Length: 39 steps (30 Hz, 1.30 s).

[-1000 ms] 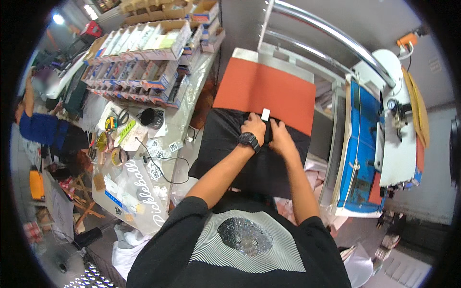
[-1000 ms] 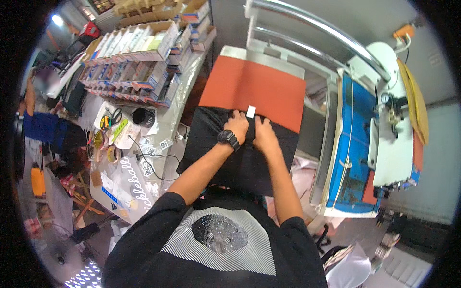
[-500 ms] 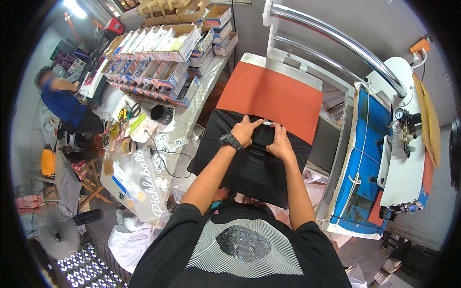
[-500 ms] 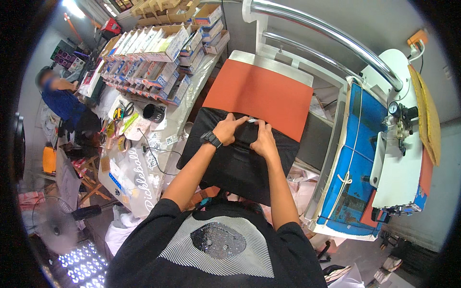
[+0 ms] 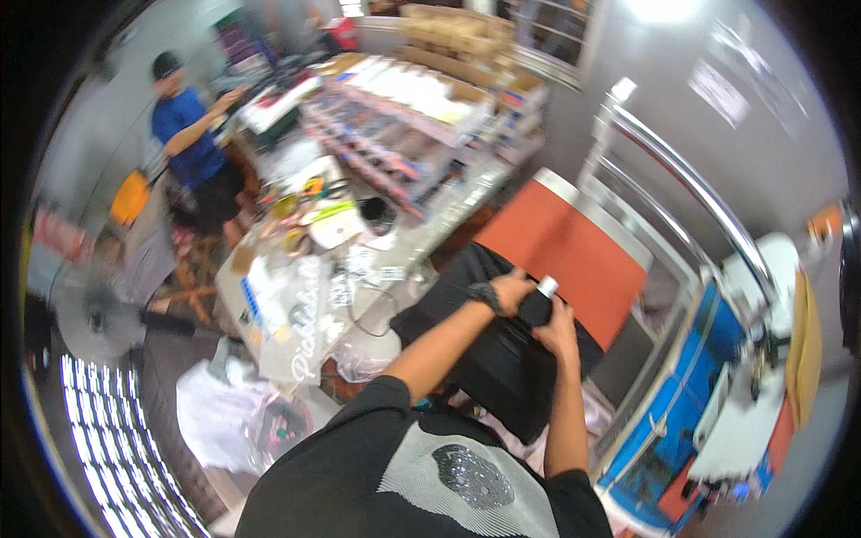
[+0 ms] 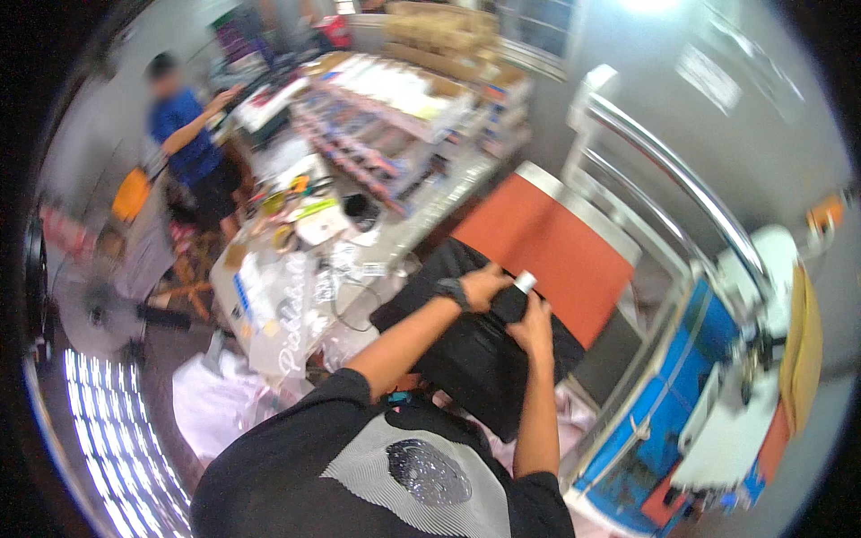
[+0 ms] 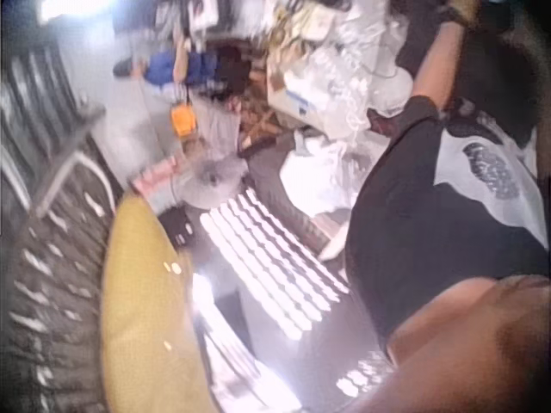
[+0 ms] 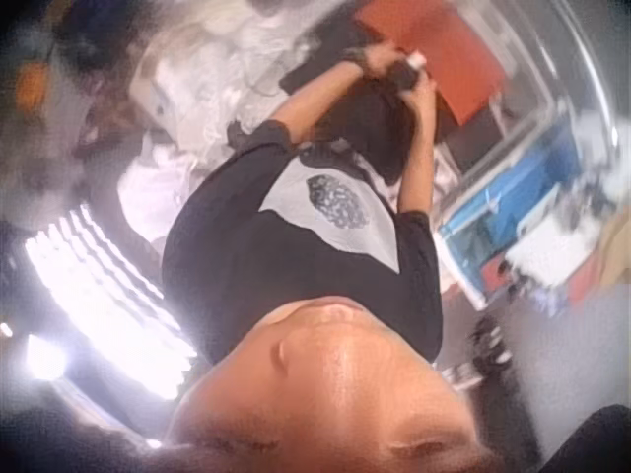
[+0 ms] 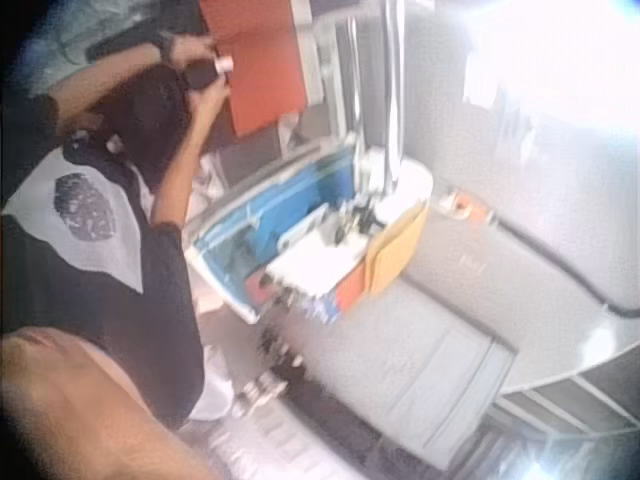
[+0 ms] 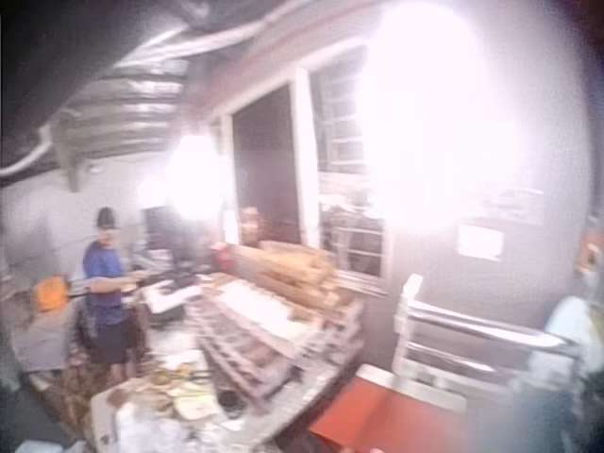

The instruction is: The person cuts a graphic from a sheet with scissors, places a black t-shirt on a heat press machine, positions the graphic and a small label on the garment, and then pulls down the heat press lever.

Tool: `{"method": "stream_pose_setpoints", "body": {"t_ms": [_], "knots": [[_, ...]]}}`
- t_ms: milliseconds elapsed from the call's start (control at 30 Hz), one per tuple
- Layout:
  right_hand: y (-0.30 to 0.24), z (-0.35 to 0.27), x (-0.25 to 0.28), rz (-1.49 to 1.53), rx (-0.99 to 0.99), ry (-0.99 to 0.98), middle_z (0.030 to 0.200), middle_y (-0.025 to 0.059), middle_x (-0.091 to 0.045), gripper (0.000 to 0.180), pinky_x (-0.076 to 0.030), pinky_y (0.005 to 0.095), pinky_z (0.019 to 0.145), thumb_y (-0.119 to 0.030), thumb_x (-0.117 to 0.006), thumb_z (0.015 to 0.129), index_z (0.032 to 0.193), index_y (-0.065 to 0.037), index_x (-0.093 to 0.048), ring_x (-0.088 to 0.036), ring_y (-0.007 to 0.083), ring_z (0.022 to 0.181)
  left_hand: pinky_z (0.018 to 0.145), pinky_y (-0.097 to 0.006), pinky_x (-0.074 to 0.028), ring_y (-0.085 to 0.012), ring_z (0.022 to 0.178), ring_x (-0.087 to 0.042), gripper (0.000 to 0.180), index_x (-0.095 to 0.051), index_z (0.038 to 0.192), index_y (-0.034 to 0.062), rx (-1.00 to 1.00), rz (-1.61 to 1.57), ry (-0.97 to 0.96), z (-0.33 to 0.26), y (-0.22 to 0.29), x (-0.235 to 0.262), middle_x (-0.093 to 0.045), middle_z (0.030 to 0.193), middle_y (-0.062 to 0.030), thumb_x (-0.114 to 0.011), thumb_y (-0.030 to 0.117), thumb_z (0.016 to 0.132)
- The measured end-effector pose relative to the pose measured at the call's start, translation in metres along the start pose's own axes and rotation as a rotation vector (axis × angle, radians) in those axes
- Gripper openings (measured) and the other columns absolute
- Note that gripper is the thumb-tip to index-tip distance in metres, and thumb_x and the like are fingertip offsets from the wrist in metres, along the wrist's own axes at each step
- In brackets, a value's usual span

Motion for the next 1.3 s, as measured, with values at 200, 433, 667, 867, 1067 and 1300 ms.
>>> {"method": "stream_pose_setpoints", "body": {"t_ms": [200,433,667,867,1067,1300], "knots": [[-0.008,-0.008,0.000,-0.170,-0.016,-0.019,0.129,0.0259,-0.048,0.094,-0.048,0.0463,0.101,-0.004,-0.081,0.059,0.144,-0.004,-0.040,-0.054,0.0449,0.118,0.092,-0.042,-0.054,-0.0395,0.110,-0.061,0.077,-0.051,0.139,0.0086,0.108,0.009,-0.111,0.007,0.013,0.000,-0.049,0.126,-0.0205,-0.074,-0.002,0.067],[-0.024,0.004,0.007,-0.182,-0.104,-0.086,0.130,0.0233,-0.050,0.091,-0.048,0.0459,0.100,-0.001,-0.083,0.057,0.138,-0.007,-0.043,-0.054,0.0431,0.120,0.094,-0.044,-0.052,-0.0388,0.112,-0.059,0.100,-0.041,0.146,0.0116,0.022,-0.095,-0.092,0.008,0.000,0.010,-0.054,0.120,-0.0185,-0.084,0.000,0.056],[0.019,0.002,-0.002,0.212,-0.113,0.010,0.090,0.0024,-0.045,0.085,-0.050,0.0296,0.052,0.014,-0.074,0.063,0.139,-0.008,-0.044,-0.055,0.0154,0.071,0.088,-0.044,-0.049,-0.0353,0.102,-0.058,0.069,-0.050,0.139,0.0064,-0.265,-0.360,0.362,-0.035,-0.078,0.160,-0.056,0.106,-0.0172,-0.075,0.018,0.075],[-0.064,-0.054,0.008,-0.041,-0.291,0.461,0.101,0.0116,-0.068,0.033,-0.054,0.0344,0.082,-0.011,-0.069,0.090,0.123,-0.004,-0.064,-0.064,0.0211,0.087,0.074,-0.030,-0.052,-0.0182,0.082,-0.065,0.015,-0.072,0.099,0.0045,0.031,-0.532,0.930,-0.071,-0.278,0.340,-0.067,0.092,-0.0097,-0.071,0.012,0.085],[-0.103,-0.057,-0.006,-0.121,-0.314,0.552,0.108,0.0151,-0.069,0.024,-0.053,0.0358,0.088,-0.009,-0.068,0.090,0.113,-0.001,-0.068,-0.066,0.0256,0.098,0.071,-0.033,-0.051,-0.0241,0.074,-0.064,0.006,-0.074,0.081,0.0114,0.259,-0.149,1.257,-0.050,-0.465,0.469,-0.065,0.077,-0.0104,-0.075,0.017,0.079],[-0.166,-0.045,-0.007,-0.237,-0.336,0.486,0.111,0.0169,-0.070,0.023,-0.052,0.0366,0.092,-0.012,-0.065,0.093,0.112,-0.001,-0.069,-0.067,0.0289,0.101,0.093,-0.056,-0.039,-0.0311,0.119,-0.052,0.016,-0.079,0.078,0.0232,0.320,0.274,0.698,0.015,-0.484,0.506,-0.060,0.128,-0.0056,-0.079,0.037,0.071]]}}
Point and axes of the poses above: each hand's wrist, its own z-axis towards the middle knuckle, its own x-axis out of the back of the hand, y = z × x, the point moved 2 cm from there along z, towards the middle knuckle
